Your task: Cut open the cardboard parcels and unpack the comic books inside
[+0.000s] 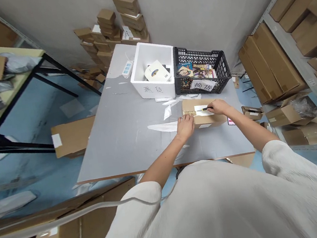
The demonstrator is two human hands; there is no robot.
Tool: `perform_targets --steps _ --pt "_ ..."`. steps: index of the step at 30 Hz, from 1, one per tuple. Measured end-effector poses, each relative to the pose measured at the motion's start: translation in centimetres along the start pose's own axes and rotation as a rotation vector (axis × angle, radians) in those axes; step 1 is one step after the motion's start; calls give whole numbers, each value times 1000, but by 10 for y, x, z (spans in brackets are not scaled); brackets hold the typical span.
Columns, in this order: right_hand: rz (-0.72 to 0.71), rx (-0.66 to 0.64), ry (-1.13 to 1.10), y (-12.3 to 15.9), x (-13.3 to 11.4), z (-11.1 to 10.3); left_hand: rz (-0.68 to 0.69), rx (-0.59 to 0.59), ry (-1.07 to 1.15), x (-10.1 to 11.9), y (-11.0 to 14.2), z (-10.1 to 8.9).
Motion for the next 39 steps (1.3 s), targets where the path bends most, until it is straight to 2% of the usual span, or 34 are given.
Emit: perform_targets --steps 11,17,39 --pt "9 -16 -50 8 22 7 -60 -36 -65 3 -6 2" --pt "44 -47 -66 12 47 15 -88 -39 -84 3 -7 1" --pt "58 -25 -120 23 100 36 -165 -53 -150 9 -6 1"
Point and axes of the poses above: each hand's wrist, its own y-axis away from the middle knuckle, its own z-axis out of the palm, x = y × z, the point moved 6 cm from there along -y, towards the middle knuckle, and after that the axes turned 3 degrees about z, right-handed, at the moved point
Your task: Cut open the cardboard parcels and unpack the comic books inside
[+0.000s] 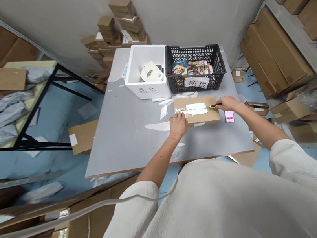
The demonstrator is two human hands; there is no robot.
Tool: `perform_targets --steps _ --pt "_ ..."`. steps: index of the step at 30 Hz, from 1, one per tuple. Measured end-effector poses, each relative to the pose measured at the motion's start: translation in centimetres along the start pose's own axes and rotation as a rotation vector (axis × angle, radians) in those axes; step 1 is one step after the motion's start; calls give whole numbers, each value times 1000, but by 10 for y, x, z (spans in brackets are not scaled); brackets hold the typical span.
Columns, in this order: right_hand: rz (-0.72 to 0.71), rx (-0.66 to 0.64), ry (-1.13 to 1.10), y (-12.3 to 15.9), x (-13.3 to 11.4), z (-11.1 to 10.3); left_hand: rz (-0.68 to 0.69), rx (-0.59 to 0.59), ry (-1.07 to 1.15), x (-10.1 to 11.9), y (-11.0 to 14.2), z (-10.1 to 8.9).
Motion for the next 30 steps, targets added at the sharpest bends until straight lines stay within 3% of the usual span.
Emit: perform_targets --steps 20,30 --pt "6 -9 -19 13 44 9 -49 -19 -8 -2 -4 7" --pt "119 41 -115 35 103 23 -69 -28 -15 0 -12 1"
Point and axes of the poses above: each hand's wrist, its own y-axis away from the middle knuckle, its own z-axis out of the palm, x = y × z, the point moved 6 cm from there along -y, towards the middle knuckle, and after that the axes turned 3 degrees about z, right-handed, at the moved point
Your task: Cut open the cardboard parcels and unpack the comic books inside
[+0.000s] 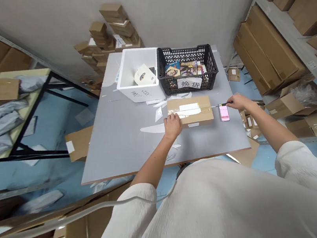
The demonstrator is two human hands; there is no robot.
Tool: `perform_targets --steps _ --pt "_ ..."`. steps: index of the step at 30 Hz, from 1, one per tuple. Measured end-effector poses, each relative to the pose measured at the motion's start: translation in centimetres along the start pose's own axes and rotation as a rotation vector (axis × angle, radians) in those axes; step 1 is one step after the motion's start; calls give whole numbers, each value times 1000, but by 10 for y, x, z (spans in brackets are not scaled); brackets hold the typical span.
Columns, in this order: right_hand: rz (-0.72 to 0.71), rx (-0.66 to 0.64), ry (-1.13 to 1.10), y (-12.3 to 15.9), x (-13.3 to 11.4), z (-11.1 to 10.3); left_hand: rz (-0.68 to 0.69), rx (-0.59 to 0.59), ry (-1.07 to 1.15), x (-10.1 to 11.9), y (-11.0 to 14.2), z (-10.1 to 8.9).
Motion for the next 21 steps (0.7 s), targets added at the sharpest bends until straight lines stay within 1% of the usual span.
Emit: perform_targets --steps 3,5,6,8,11,14,17,21 --pt "10 36 -159 9 21 7 -27 -19 -5 2 -9 -6" --pt "-5 48 -275 15 29 13 -31 -1 -8 9 -17 -12" --pt "-16 45 -324 17 30 17 -11 13 -3 16 -21 -15" --pt "-37 37 -415 19 31 24 83 16 25 37 -32 -18" --pt "-46 45 -554 19 29 35 247 -64 85 72 -46 -14" --pt "-39 64 -663 18 26 44 286 -146 74 93 -57 -7" --pt "-52 69 -708 17 23 52 274 -189 -5 101 -64 0" --pt "-80 55 -748 13 19 61 240 -227 -34 101 -70 3"
Point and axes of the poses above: each hand's wrist, its own y-axis away from the middle knuckle, its own z-axis out of the palm, x = y × z, the point moved 6 cm from there along -y, towards the middle knuckle, and after that the axes turned 3 degrees about z, right-handed, at the moved point
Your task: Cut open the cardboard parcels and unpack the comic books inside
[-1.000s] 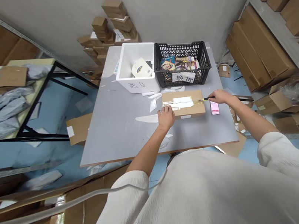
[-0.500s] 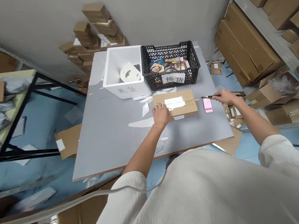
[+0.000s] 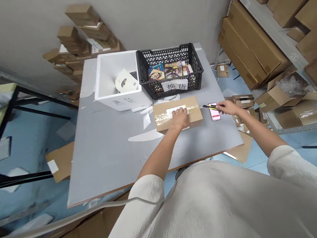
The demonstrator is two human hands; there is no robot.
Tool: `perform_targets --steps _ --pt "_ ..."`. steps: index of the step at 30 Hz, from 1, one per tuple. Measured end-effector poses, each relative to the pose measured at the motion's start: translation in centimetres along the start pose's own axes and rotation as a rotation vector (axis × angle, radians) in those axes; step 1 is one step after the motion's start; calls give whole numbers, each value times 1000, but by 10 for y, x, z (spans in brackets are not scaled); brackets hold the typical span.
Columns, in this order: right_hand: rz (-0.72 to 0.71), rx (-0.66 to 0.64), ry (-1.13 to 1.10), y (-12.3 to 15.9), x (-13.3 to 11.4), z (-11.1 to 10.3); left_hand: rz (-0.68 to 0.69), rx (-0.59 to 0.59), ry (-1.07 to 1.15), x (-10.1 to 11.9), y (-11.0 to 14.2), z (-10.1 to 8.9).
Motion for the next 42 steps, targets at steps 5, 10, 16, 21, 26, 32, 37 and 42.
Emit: perform_targets --steps 5,10,16,21,26,32,37,42 --pt "6 -6 -50 -16 2 7 -3 3 34 -1 -2 1" --pt "-45 -104 -2 -34 -7 9 14 34 38 1 2 3" --pt "-95 -176 318 -57 -18 6 22 55 43 2 6 7" --pt "-98 -201 462 -69 -29 8 35 75 19 2 9 9" --pt "-109 -229 445 -70 -35 14 23 75 24 3 13 8" --pt "18 -313 193 -58 -9 19 6 54 34 5 15 6" --pt "-31 -257 70 -44 -5 17 10 46 34 6 16 6" --pt "-68 -230 52 -37 -19 22 16 51 45 7 18 5"
Point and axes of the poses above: each hand's wrist, its own y-axis away from the middle knuckle, its own z-axis out of the palm, x = y × z, the point moved 6 cm from there along -y, towards the middle knuckle, and after that the axes turned 3 degrees about z, right-handed, at the moved point
